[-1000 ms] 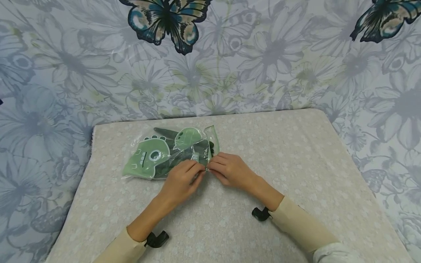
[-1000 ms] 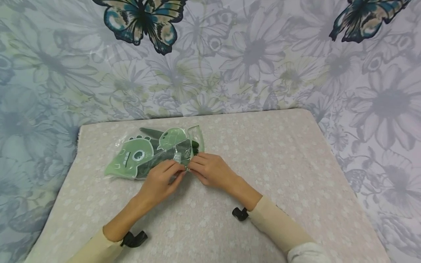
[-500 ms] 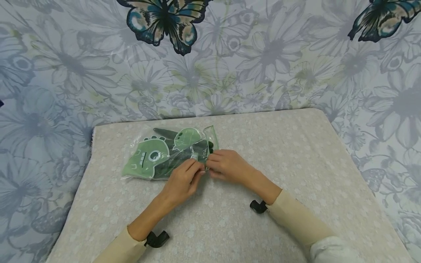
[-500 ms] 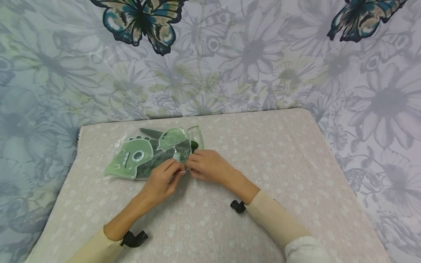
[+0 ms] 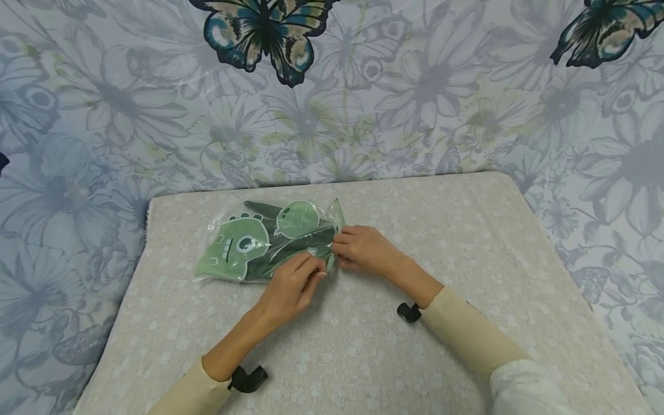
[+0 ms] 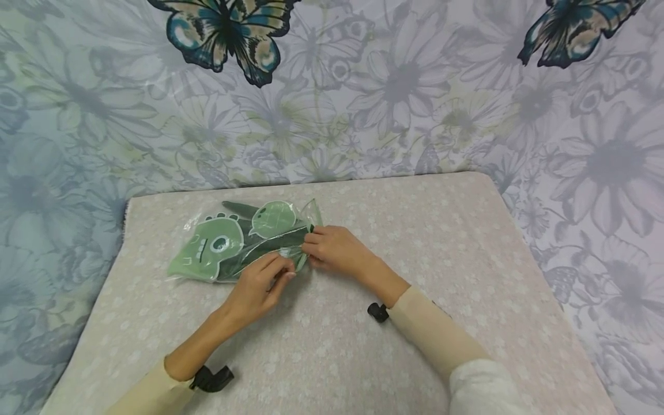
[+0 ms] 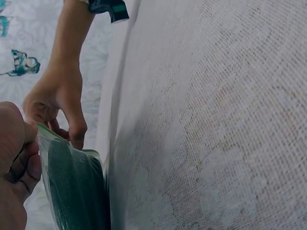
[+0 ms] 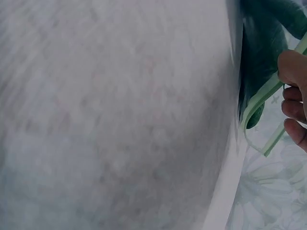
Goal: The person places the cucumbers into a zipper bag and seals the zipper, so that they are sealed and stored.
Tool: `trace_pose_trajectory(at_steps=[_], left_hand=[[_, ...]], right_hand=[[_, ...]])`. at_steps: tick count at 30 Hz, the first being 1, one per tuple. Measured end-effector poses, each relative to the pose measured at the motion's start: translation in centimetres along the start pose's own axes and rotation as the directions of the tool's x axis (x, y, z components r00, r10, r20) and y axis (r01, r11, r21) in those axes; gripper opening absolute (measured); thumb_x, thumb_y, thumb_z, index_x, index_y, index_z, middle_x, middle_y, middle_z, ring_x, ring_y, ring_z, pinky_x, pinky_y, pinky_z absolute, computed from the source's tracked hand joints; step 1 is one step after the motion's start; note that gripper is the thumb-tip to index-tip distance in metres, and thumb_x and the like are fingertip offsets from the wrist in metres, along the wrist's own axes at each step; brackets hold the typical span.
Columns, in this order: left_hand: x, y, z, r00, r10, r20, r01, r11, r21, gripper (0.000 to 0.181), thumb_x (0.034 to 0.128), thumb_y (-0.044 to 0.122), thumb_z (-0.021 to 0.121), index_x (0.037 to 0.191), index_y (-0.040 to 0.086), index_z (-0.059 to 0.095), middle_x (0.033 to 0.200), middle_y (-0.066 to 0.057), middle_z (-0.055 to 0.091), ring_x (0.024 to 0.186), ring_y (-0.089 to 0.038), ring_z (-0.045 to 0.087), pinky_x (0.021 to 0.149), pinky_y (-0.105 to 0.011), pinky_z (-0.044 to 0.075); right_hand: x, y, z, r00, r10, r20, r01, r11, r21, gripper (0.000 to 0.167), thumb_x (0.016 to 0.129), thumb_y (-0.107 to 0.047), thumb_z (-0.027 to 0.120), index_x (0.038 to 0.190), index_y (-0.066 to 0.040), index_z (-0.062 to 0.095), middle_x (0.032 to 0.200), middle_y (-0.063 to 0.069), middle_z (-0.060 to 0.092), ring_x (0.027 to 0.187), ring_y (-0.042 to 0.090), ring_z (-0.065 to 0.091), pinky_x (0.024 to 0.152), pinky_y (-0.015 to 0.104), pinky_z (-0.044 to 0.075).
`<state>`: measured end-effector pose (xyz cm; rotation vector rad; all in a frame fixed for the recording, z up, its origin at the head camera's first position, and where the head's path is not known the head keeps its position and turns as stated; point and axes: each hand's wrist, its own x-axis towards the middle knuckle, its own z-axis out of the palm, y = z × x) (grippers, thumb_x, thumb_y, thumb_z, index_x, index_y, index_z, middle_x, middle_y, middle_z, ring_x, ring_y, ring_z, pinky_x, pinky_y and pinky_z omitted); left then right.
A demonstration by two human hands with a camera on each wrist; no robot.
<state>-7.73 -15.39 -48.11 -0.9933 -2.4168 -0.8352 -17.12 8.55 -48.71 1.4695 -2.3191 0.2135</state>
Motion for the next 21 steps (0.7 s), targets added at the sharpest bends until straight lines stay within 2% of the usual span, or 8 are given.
trace_pose_trajectory(at_steps=[5,12,17,21], left_hand=[[-0.2,0.1,0.1,1.000,-0.001,0.016,0.001,1.000,-0.008,0.009,0.0998,0.009,0.076,0.103,0.013,0.069,0.094,0.001,0.064,0.076,-0.007,0.054,0.067,-0.024,0.049],[-0.4,0.5,-0.5,1.000,-0.013,0.025,0.014,1.000,-0.016,0.011,0.0988,0.007,0.077,0.102,0.013,0.068,0.095,0.002,0.064,0.078,-0.008,0.053,0.069,-0.024,0.048],[-0.5,0.5,-0.7,1.000,-0.010,0.025,0.011,1.000,-0.028,0.011,0.0982,0.006,0.077,0.102,0.013,0.069,0.095,0.002,0.064,0.080,-0.008,0.055,0.071,-0.025,0.050],[-0.8,0.5,-0.2,1.000,0.009,0.014,-0.008,0.999,-0.041,0.013,0.0972,0.005,0.078,0.101,0.013,0.069,0.094,0.002,0.064,0.079,-0.008,0.055,0.071,-0.023,0.050]], right_hand=[[-0.2,0.6,0.6,1.000,0.019,0.009,-0.019,0.999,-0.036,0.011,0.096,-0.018,0.079,0.090,-0.020,0.070,0.088,-0.007,0.067,0.077,0.012,0.056,0.070,0.027,0.051],[-0.1,1.3,1.1,0.998,0.046,-0.032,-0.047,0.998,-0.041,0.004,0.096,-0.014,0.075,0.096,-0.018,0.074,0.090,-0.006,0.070,0.079,0.013,0.060,0.070,0.029,0.054],[0.1,2.3,1.5,0.994,0.109,-0.001,-0.109,0.994,-0.032,0.007,0.099,-0.012,0.072,0.095,-0.018,0.073,0.088,-0.005,0.068,0.080,0.015,0.061,0.070,0.030,0.055],[-0.1,3.2,1.8,0.992,0.119,0.046,-0.118,0.992,-0.034,0.009,0.099,-0.011,0.072,0.094,-0.018,0.073,0.088,-0.004,0.067,0.079,0.016,0.061,0.069,0.031,0.055]])
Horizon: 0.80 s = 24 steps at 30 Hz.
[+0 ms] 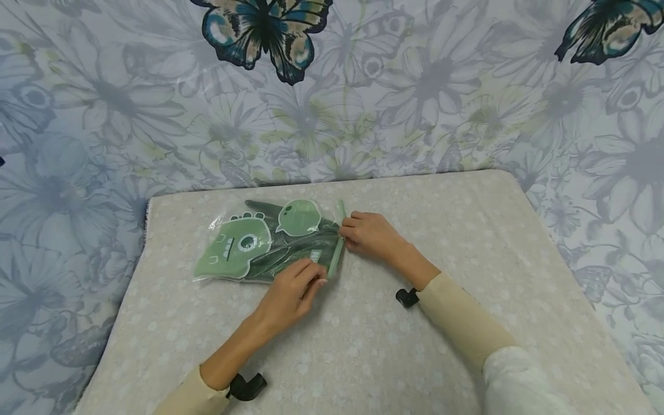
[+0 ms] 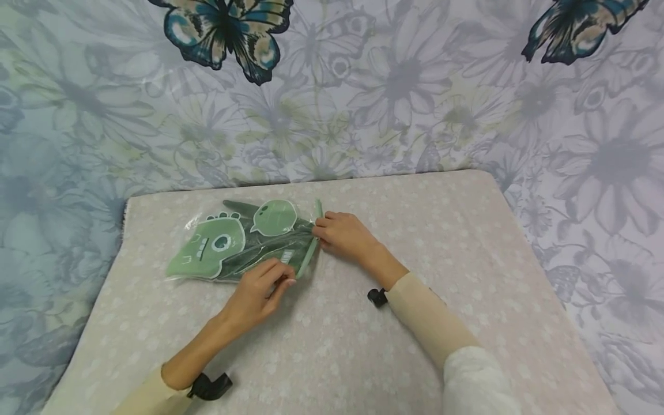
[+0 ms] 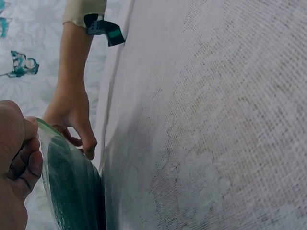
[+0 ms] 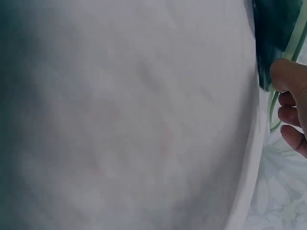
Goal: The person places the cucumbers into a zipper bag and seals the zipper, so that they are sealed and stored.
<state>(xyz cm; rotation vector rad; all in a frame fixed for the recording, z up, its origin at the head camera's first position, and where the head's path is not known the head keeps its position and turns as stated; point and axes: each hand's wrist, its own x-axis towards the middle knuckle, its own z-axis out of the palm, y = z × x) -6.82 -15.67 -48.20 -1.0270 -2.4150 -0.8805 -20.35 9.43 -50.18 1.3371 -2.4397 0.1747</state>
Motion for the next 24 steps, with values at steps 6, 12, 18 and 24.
trace_pose_trajectory(at_steps=[6,12,18,24], left_hand=[[-0.4,0.2,0.1,1.000,-0.024,-0.017,0.024,0.999,-0.023,0.013,0.0973,0.004,0.078,0.101,0.013,0.069,0.094,0.003,0.063,0.077,-0.006,0.052,0.069,-0.020,0.047],[-0.9,0.5,-0.1,0.997,-0.077,-0.032,0.076,0.997,-0.032,0.011,0.0990,0.005,0.076,0.100,0.013,0.069,0.092,0.003,0.061,0.077,-0.005,0.051,0.069,-0.017,0.046],[-0.1,0.4,-0.2,0.992,-0.107,-0.061,0.105,0.994,-0.040,0.012,0.0985,0.006,0.077,0.101,0.014,0.068,0.092,0.004,0.060,0.078,-0.005,0.054,0.070,-0.017,0.047],[1.5,0.4,0.5,0.994,-0.106,-0.023,0.106,0.994,-0.024,0.010,0.1007,0.012,0.076,0.101,0.015,0.067,0.091,0.005,0.060,0.075,-0.003,0.051,0.068,-0.017,0.047]], right_hand=[[0.8,1.3,0.6,0.998,-0.034,0.044,0.036,0.998,-0.046,0.011,0.097,-0.013,0.074,0.090,-0.019,0.069,0.085,-0.004,0.064,0.077,0.015,0.057,0.067,0.031,0.052],[2.7,2.5,1.1,0.991,-0.075,0.114,0.084,0.994,-0.075,0.010,0.102,-0.013,0.072,0.094,-0.020,0.072,0.088,-0.003,0.066,0.080,0.016,0.059,0.069,0.032,0.053],[4.2,4.0,1.0,0.984,-0.065,0.169,0.084,0.991,-0.107,0.003,0.102,-0.022,0.076,0.101,-0.020,0.073,0.099,-0.004,0.069,0.088,0.016,0.063,0.075,0.033,0.058],[3.2,5.1,1.3,0.992,-0.003,0.128,0.014,0.996,-0.086,0.005,0.103,-0.016,0.074,0.099,-0.017,0.071,0.096,-0.001,0.067,0.085,0.019,0.064,0.071,0.035,0.057]])
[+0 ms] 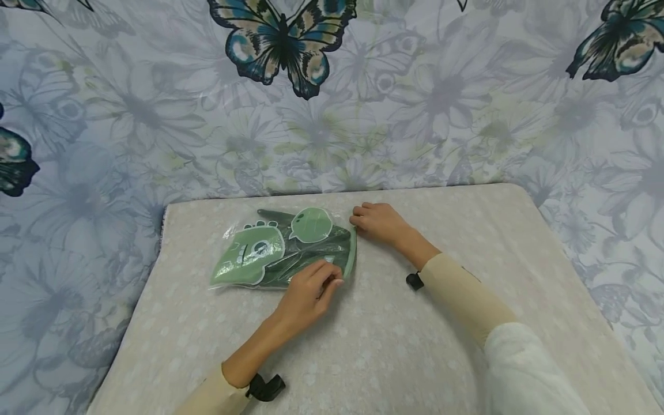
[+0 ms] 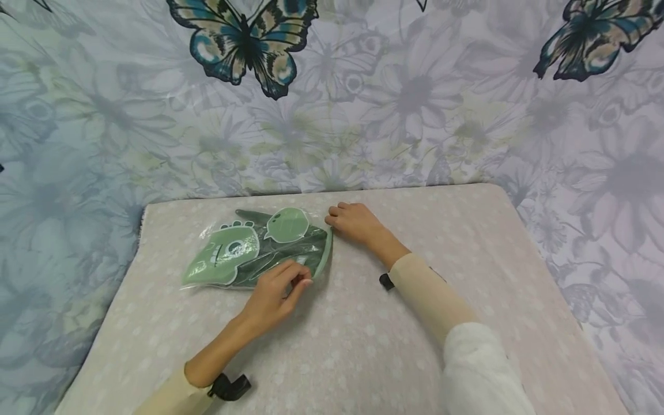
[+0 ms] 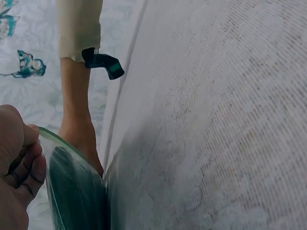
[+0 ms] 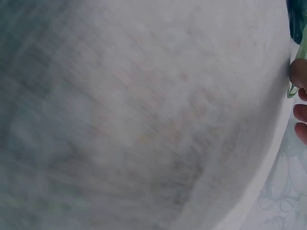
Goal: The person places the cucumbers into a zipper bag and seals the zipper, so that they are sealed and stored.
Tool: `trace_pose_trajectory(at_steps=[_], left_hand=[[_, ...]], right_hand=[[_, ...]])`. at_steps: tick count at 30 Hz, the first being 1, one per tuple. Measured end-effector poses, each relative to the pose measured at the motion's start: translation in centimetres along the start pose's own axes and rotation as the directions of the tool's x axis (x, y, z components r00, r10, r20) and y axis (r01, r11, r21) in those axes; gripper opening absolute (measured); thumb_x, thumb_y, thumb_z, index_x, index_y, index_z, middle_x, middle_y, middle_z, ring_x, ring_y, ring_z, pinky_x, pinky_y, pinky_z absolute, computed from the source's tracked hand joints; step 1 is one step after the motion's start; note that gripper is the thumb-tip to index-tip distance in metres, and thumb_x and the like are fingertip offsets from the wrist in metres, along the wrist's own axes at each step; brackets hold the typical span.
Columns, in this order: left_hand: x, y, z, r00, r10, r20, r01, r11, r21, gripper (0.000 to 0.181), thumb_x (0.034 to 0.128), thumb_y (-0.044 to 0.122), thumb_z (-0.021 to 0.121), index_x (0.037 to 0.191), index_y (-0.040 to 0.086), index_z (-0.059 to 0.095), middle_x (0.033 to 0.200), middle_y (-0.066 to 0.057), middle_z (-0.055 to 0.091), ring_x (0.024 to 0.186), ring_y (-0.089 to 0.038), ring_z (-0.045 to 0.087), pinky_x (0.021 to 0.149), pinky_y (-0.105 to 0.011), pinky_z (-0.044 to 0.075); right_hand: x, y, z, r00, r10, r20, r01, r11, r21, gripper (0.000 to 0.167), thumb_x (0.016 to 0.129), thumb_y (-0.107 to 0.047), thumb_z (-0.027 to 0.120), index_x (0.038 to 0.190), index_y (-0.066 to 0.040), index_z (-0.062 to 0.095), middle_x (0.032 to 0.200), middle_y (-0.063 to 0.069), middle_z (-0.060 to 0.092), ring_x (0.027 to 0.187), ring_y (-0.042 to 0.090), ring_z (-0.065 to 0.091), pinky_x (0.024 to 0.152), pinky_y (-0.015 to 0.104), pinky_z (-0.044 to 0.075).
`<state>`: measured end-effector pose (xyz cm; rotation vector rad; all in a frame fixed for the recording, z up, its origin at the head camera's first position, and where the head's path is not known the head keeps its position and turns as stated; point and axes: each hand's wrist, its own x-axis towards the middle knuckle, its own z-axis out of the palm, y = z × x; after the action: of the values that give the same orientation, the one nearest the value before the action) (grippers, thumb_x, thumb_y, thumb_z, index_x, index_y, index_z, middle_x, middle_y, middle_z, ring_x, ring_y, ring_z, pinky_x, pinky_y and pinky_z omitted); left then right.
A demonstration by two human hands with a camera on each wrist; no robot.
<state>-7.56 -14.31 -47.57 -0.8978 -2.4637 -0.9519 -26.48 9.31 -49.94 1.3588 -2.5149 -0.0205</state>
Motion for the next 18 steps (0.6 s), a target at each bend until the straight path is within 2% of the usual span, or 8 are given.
trace_pose_trajectory(at_steps=[4,7,10,13,18], left_hand=[[0.3,0.2,0.5,1.000,-0.001,0.031,0.000,1.000,0.014,0.012,0.0991,0.011,0.078,0.101,0.016,0.067,0.092,0.005,0.061,0.076,-0.003,0.052,0.067,-0.018,0.047],[-0.2,0.2,0.6,0.998,-0.002,0.055,-0.001,0.999,0.042,0.013,0.0973,0.011,0.080,0.101,0.016,0.069,0.095,0.005,0.065,0.080,-0.004,0.057,0.071,-0.021,0.051],[-0.8,0.1,0.4,0.997,-0.005,0.082,0.000,0.998,0.067,0.013,0.0964,0.012,0.081,0.101,0.016,0.070,0.098,0.005,0.068,0.084,-0.006,0.062,0.075,-0.026,0.055],[-1.3,-0.1,0.1,0.993,-0.009,0.115,-0.001,0.996,0.089,0.012,0.0965,0.013,0.081,0.101,0.017,0.071,0.098,0.007,0.070,0.088,-0.007,0.067,0.079,-0.029,0.058],[-2.2,-0.6,0.1,0.988,0.021,0.154,-0.045,0.987,0.152,0.013,0.0956,0.014,0.083,0.096,0.020,0.071,0.094,0.010,0.070,0.083,-0.005,0.065,0.073,-0.025,0.057]], right_hand=[[-0.8,0.2,0.3,0.994,0.103,0.022,-0.105,0.991,0.082,0.006,0.106,-0.020,0.070,0.108,-0.015,0.072,0.102,0.001,0.071,0.091,0.022,0.070,0.073,0.039,0.060],[-1.2,0.3,0.0,0.977,0.198,0.084,-0.208,0.967,0.144,0.018,0.107,-0.025,0.068,0.121,-0.016,0.073,0.117,0.002,0.074,0.107,0.024,0.074,0.082,0.044,0.063],[-2.0,0.5,-0.7,0.957,0.252,0.140,-0.277,0.940,0.199,0.025,0.107,-0.028,0.067,0.129,-0.017,0.073,0.128,0.003,0.074,0.118,0.026,0.073,0.089,0.047,0.064],[-3.5,0.9,-1.7,0.943,0.286,0.170,-0.322,0.911,0.258,0.026,0.106,-0.028,0.069,0.129,-0.017,0.074,0.129,0.003,0.074,0.116,0.025,0.074,0.088,0.047,0.064],[-7.2,1.7,-3.4,0.922,0.337,0.193,-0.385,0.858,0.339,0.026,0.104,-0.028,0.072,0.126,-0.015,0.075,0.125,0.005,0.075,0.107,0.024,0.075,0.087,0.047,0.063]])
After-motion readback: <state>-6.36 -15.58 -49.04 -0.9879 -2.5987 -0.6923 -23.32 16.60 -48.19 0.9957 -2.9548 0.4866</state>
